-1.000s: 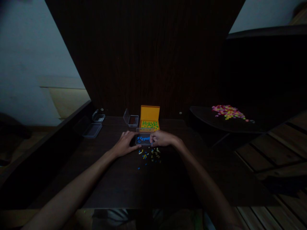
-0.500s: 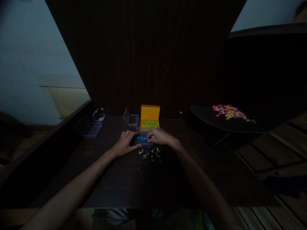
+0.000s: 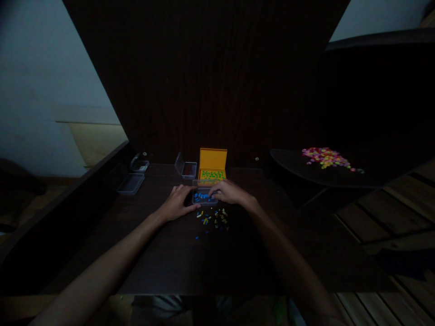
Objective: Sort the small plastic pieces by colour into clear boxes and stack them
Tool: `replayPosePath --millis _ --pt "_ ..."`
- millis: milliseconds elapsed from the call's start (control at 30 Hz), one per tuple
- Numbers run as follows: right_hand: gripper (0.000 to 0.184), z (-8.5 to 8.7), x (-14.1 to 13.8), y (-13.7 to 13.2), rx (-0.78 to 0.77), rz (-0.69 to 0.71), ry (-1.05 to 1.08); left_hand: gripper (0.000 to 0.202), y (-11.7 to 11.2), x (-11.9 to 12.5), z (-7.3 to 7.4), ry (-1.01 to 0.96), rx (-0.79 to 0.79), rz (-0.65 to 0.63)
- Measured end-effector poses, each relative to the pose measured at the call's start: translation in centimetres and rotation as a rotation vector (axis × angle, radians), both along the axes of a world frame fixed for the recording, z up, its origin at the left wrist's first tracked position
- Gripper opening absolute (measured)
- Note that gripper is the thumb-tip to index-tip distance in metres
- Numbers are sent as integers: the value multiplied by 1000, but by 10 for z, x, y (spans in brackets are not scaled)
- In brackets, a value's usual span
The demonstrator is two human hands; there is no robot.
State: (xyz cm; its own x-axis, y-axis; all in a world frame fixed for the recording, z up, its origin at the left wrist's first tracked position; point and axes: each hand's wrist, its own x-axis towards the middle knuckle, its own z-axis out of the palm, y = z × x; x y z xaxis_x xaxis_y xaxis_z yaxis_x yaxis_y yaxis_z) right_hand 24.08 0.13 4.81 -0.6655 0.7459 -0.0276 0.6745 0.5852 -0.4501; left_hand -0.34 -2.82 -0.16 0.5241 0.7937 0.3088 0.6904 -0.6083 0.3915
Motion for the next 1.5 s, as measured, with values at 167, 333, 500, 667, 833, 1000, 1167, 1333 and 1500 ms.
replayPosePath --millis 167,333,500,667,833,1000,1167,1333,1500 --pt "39 3 3 -4 26 10 -82 55 0 0 1 -4 -23 1" --pt "40 4 -2 -6 17 16 -177 55 -1 1 3 0 -20 7" --pt "37 6 -4 -8 58 -19 -170 54 -2 1 4 2 -30 7" --pt "34 6 7 -15 101 -76 -31 54 -2 1 5 4 -22 1" --pt "25 8 16 -34 -52 -3 56 54 -3 2 6 5 -26 9" --pt "25 -3 7 -49 -66 10 43 55 -2 1 5 4 -28 13" --pt "24 -16 2 -59 -19 60 20 56 0 -1 2 17 -15 12" --pt "20 -19 -5 -73 20 31 -19 55 0 -2 2 25 -16 24" --pt "18 -23 -16 -77 56 16 -63 55 0 -2 1 18 -13 34"
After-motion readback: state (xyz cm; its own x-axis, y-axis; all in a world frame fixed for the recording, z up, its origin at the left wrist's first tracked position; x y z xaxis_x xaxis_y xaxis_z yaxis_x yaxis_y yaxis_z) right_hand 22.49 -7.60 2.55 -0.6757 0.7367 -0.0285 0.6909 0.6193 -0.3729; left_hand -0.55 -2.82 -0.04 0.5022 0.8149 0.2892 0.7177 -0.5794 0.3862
